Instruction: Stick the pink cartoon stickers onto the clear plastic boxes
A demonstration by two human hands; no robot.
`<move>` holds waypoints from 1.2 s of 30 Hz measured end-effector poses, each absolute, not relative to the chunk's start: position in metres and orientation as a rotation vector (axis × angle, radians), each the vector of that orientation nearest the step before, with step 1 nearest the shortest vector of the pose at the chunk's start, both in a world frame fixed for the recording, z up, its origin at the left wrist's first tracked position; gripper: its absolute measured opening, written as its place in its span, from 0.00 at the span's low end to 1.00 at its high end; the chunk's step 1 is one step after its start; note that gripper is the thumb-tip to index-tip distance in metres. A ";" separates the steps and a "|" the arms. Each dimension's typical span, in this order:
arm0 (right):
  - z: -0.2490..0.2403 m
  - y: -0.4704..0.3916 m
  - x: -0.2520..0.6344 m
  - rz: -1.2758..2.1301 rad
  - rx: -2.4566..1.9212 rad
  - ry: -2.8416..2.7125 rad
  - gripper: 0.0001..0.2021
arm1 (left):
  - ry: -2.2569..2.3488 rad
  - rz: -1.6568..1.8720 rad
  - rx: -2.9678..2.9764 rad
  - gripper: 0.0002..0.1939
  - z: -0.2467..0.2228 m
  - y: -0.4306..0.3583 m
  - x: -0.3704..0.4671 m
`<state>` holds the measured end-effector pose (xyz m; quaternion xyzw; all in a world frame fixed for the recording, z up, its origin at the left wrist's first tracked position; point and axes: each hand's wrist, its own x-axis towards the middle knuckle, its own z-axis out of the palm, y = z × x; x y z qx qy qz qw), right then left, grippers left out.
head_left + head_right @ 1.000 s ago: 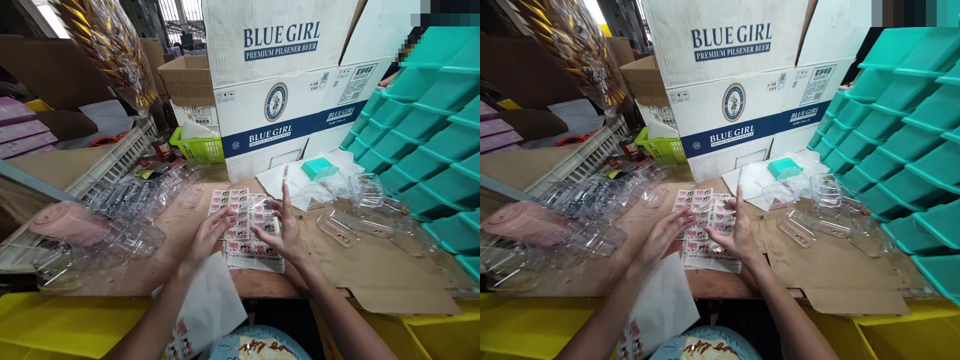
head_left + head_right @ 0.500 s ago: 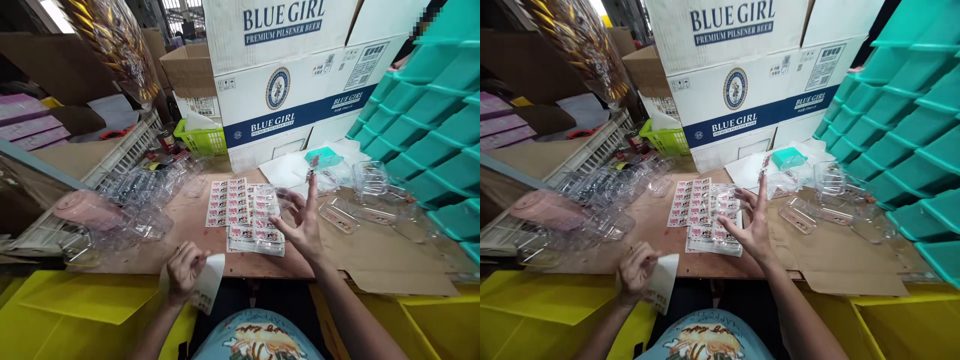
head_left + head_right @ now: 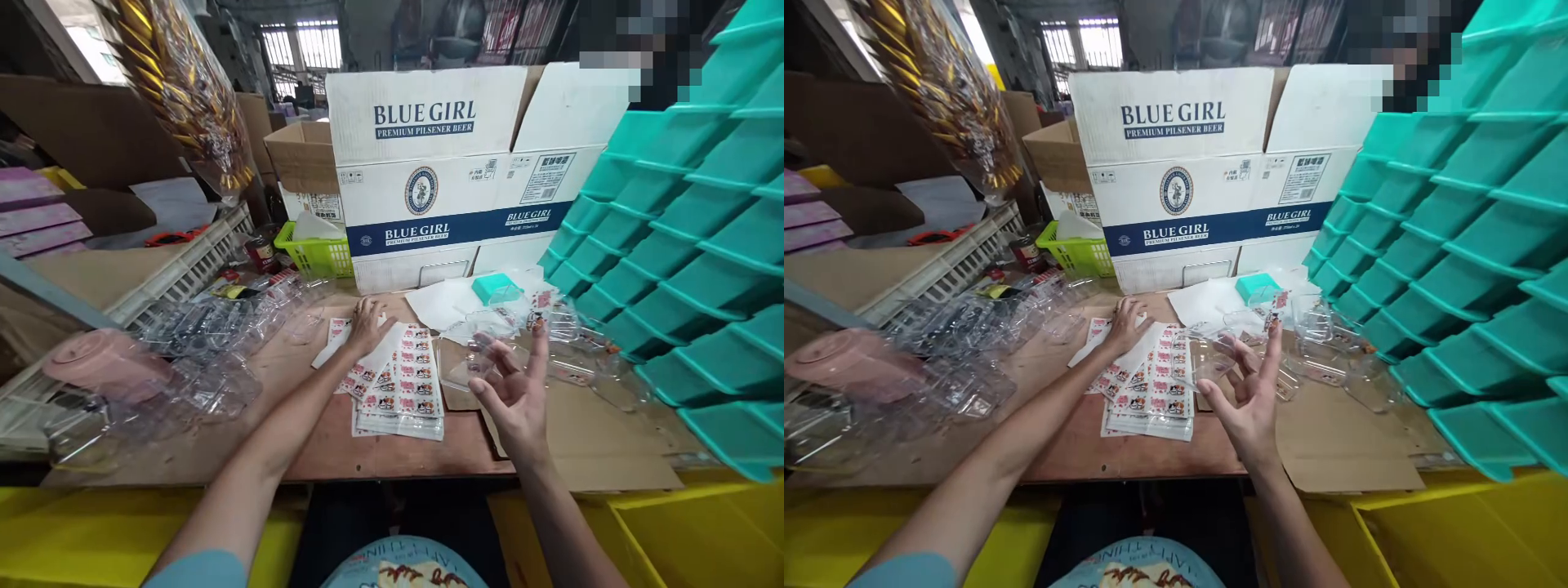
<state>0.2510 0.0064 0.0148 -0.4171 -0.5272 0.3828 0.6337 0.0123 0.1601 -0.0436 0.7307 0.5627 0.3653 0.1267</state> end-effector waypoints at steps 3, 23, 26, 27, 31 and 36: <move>0.008 0.013 0.246 1.009 -0.960 -1.168 0.55 | 1.549 1.075 2.160 0.18 -0.023 0.137 0.001; -0.010 0.034 0.222 1.241 -1.108 -1.281 0.55 | 0.871 1.187 1.058 0.12 -0.011 0.026 0.027; -0.001 0.023 0.224 1.392 -0.934 -1.202 0.44 | 0.824 1.299 0.790 0.13 -0.013 0.033 0.011; 0.001 0.018 0.223 1.516 -0.842 -1.183 0.40 | 0.803 1.292 0.747 0.12 -0.014 0.034 0.009; 0.000 0.000 0.217 1.955 -0.575 -1.062 0.35 | 0.768 1.277 0.668 0.14 -0.018 0.028 0.011; -0.008 -0.009 0.215 2.123 -0.474 -0.871 0.31 | 0.804 1.312 0.630 0.16 -0.027 0.016 0.020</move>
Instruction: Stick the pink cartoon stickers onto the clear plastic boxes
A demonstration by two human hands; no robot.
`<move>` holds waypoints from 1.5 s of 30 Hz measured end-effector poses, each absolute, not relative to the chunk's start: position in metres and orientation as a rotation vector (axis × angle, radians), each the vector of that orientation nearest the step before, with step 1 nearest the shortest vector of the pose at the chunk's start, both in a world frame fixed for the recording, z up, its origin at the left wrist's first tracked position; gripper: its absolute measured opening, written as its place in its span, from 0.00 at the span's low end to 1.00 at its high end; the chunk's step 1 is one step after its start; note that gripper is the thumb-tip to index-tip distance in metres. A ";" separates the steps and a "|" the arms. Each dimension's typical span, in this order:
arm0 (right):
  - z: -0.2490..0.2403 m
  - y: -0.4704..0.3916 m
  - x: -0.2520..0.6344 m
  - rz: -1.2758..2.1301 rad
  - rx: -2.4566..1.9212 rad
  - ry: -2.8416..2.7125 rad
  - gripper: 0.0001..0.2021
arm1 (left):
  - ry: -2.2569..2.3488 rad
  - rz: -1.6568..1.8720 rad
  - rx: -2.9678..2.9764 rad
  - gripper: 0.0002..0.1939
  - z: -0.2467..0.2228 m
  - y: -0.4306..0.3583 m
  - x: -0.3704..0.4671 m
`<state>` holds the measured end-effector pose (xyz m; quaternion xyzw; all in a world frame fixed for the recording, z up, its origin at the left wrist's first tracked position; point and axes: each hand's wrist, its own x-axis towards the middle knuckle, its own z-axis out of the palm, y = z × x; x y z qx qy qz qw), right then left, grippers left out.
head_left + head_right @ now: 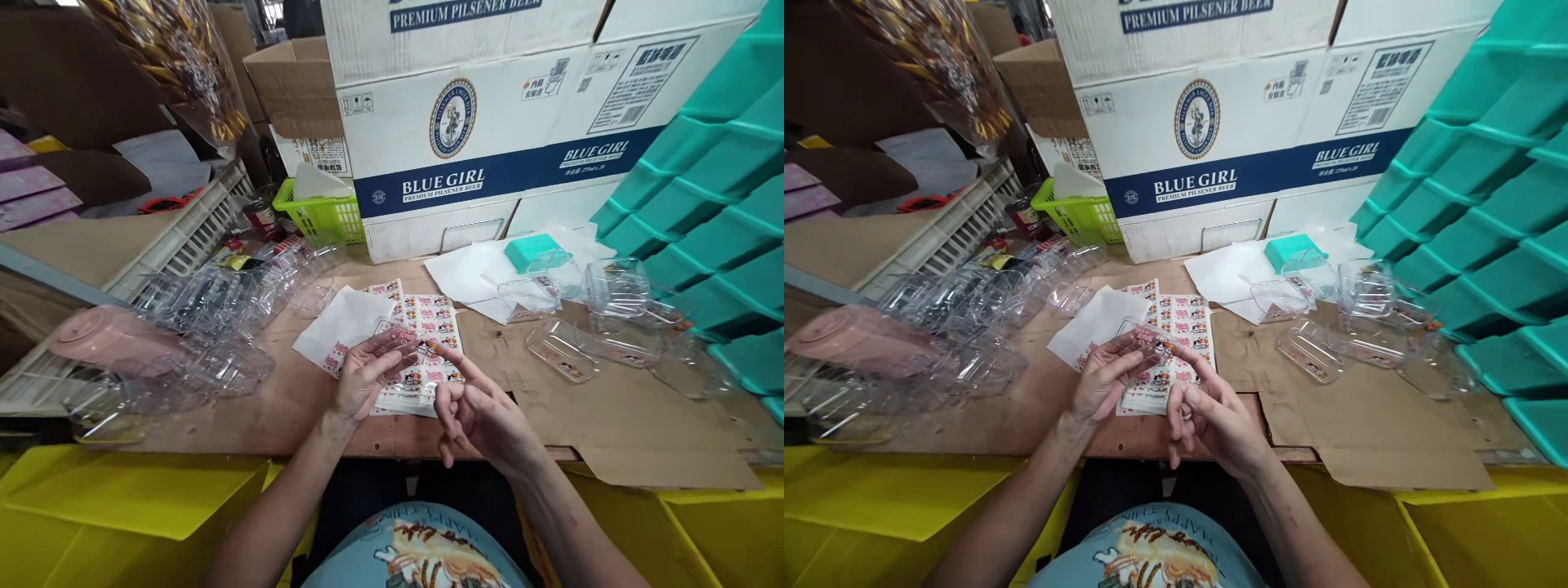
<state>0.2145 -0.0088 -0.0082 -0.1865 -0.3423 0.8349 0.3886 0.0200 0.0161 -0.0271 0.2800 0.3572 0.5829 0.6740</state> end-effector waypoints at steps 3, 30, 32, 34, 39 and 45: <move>-0.009 -0.010 0.215 2.169 -0.447 -0.828 0.30 | 0.812 1.333 0.619 0.16 -0.028 0.010 0.023; -0.018 -0.009 0.202 2.238 -0.428 -0.773 0.28 | 0.785 1.375 0.693 0.12 -0.025 0.004 0.025; -0.017 -0.009 0.201 2.229 -0.459 -0.785 0.29 | 0.783 1.373 0.692 0.12 -0.023 0.003 0.023; -0.016 -0.010 0.200 2.213 -0.498 -0.804 0.29 | 0.759 1.363 0.688 0.12 -0.021 0.003 0.022; -0.014 -0.012 0.197 2.121 -0.663 -1.004 0.31 | 0.796 1.424 0.601 0.06 -0.019 0.003 0.025; -0.012 -0.014 0.195 0.849 -1.265 -1.853 0.35 | 0.945 1.578 0.556 0.05 -0.023 0.003 0.035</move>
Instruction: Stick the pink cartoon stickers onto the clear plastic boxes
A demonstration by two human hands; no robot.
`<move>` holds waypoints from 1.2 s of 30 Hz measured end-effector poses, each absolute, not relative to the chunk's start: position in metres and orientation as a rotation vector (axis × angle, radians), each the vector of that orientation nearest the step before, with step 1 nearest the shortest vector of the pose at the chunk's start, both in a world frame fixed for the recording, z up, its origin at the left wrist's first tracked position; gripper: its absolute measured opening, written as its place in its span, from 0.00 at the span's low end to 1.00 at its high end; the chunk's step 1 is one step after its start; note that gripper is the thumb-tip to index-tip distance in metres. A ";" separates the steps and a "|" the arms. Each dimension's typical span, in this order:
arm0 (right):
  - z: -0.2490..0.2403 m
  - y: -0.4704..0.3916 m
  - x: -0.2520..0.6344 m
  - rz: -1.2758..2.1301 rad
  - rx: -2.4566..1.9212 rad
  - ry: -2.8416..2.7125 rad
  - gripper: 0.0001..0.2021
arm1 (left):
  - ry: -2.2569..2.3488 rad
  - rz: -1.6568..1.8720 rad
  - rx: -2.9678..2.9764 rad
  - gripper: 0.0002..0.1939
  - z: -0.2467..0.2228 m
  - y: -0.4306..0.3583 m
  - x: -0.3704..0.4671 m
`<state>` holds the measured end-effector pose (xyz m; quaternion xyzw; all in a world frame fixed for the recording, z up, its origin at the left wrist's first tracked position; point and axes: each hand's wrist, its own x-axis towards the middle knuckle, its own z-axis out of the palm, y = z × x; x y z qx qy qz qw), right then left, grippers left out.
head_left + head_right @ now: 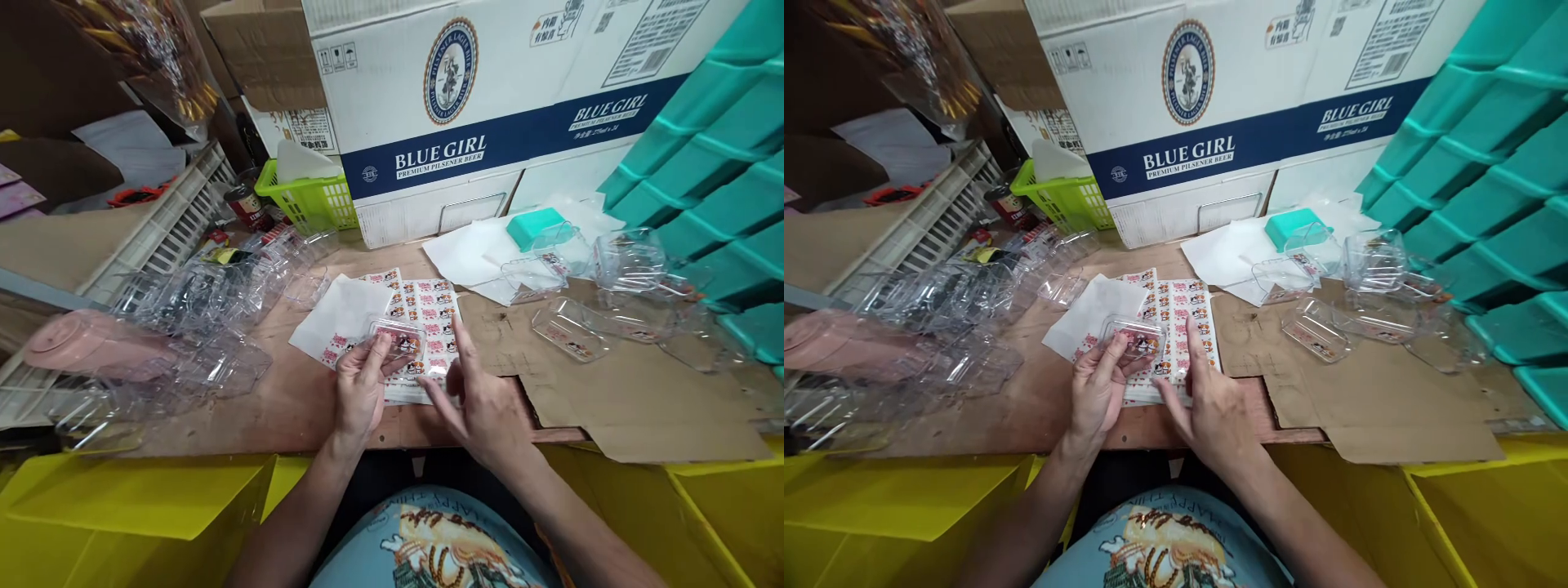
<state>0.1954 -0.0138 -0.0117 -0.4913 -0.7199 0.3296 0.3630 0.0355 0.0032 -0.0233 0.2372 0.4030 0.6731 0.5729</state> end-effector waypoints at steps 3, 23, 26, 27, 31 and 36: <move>-0.011 -0.013 0.195 0.279 -1.220 -2.161 0.32 | 0.935 1.592 0.516 0.06 -0.021 0.002 0.037; 0.014 0.093 0.391 -0.380 -1.641 -1.779 0.32 | 1.943 0.933 2.290 0.14 -0.080 0.018 -0.056; 0.010 0.074 0.330 -0.078 -1.395 -1.783 0.29 | 1.847 1.017 2.340 0.14 -0.067 0.010 -0.040; 0.007 0.066 0.303 0.172 -1.321 -1.772 0.29 | 1.811 1.056 2.369 0.13 -0.059 0.007 -0.031; -0.010 0.051 0.207 1.274 -1.145 -1.394 0.42 | 1.606 1.088 2.504 0.15 -0.038 -0.010 0.007; -0.022 0.065 0.194 1.369 -1.017 -1.091 0.42 | 1.387 1.238 2.043 0.11 -0.029 -0.021 0.008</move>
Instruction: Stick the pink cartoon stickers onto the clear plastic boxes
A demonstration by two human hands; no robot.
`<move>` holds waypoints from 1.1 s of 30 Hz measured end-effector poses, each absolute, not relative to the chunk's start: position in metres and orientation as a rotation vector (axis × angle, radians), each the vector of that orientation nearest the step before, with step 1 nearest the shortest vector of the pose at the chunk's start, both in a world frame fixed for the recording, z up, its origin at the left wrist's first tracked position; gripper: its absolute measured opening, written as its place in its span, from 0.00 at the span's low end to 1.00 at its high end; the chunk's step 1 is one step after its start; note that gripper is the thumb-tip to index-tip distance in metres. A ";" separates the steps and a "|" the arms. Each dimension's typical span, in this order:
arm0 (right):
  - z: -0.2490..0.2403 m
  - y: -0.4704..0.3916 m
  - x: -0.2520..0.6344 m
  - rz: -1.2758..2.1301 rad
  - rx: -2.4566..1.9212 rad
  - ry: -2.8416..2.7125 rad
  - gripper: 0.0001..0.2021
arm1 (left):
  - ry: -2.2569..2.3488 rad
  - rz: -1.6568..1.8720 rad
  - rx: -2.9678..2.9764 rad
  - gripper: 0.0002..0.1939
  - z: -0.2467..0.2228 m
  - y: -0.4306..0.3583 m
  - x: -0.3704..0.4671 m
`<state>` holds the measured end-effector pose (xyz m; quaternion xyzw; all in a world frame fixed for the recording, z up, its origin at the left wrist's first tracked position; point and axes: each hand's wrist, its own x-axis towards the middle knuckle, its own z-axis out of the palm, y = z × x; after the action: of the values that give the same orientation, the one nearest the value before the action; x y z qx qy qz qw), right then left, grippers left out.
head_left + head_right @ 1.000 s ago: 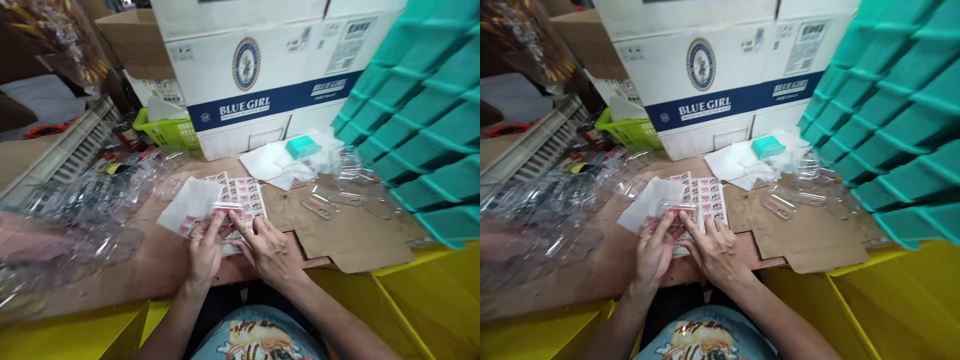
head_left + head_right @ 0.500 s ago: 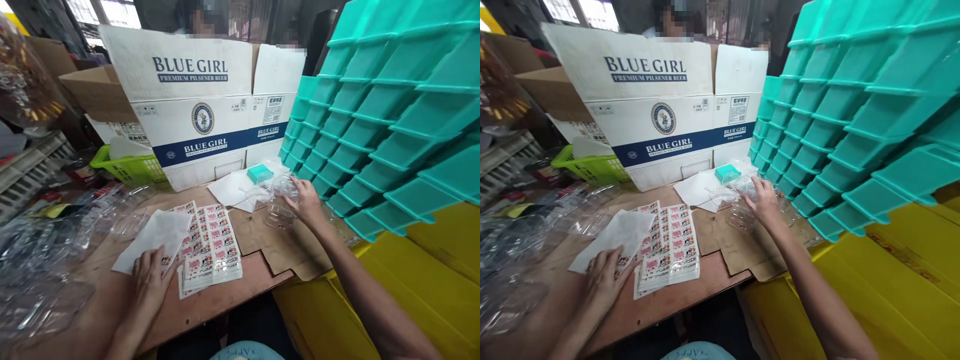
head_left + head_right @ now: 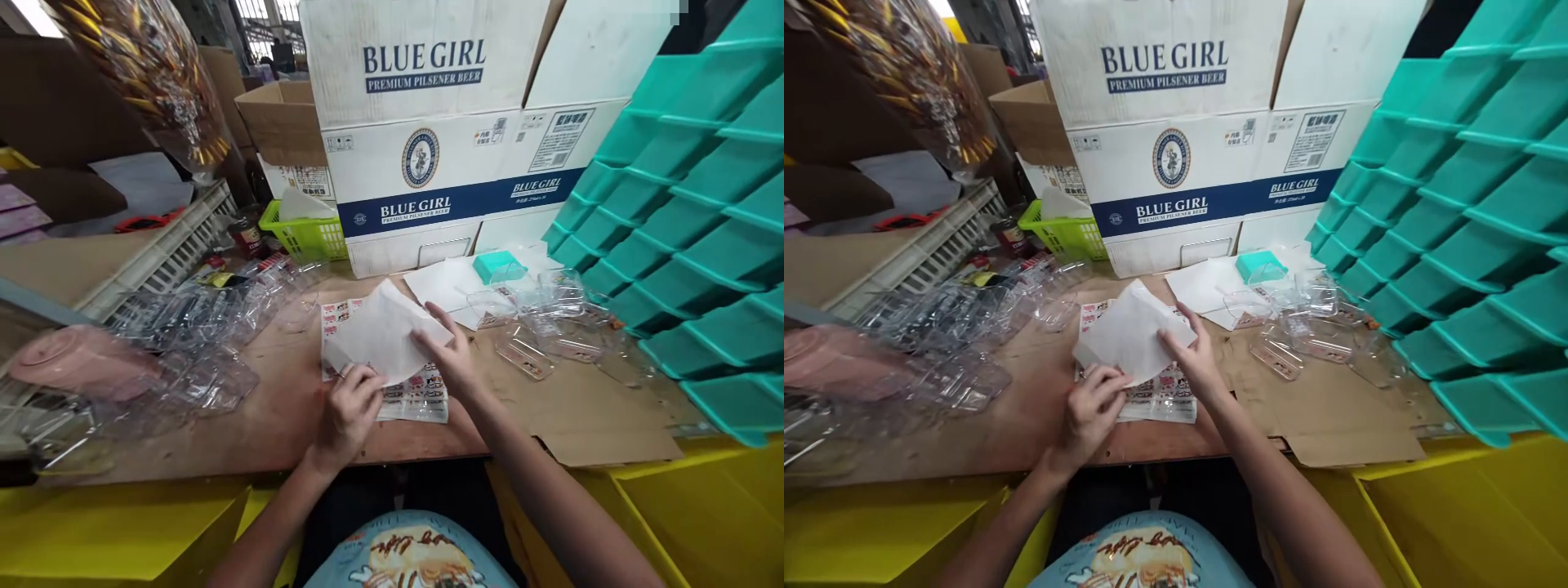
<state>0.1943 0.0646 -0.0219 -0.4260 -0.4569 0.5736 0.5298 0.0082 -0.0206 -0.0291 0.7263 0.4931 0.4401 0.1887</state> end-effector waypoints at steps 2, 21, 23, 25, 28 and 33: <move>-0.017 0.069 0.216 1.334 -0.943 -1.215 0.46 | 1.312 1.259 1.507 0.06 -0.020 -0.021 -0.006; 0.019 0.058 0.244 1.157 -0.644 -1.774 0.09 | 1.166 1.435 2.063 0.10 0.034 -0.015 -0.029; 0.029 0.055 0.256 1.131 -0.728 -1.789 0.10 | 1.096 1.333 2.336 0.14 0.031 -0.018 -0.033; 0.044 0.054 0.260 0.992 -0.783 -1.851 0.12 | 1.009 1.189 2.479 0.16 0.028 -0.023 -0.030; 0.068 0.059 0.250 0.902 -0.704 -2.155 0.34 | 0.814 1.059 2.570 0.18 0.027 -0.036 -0.013; 0.063 0.079 0.229 1.635 -0.402 -2.200 0.49 | 0.650 1.050 2.582 0.20 0.032 -0.057 0.006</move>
<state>0.2288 0.0791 0.0630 -0.1426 -0.7804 0.5801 0.1846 0.0056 -0.0568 0.0324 0.8934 0.2249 0.3631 0.1392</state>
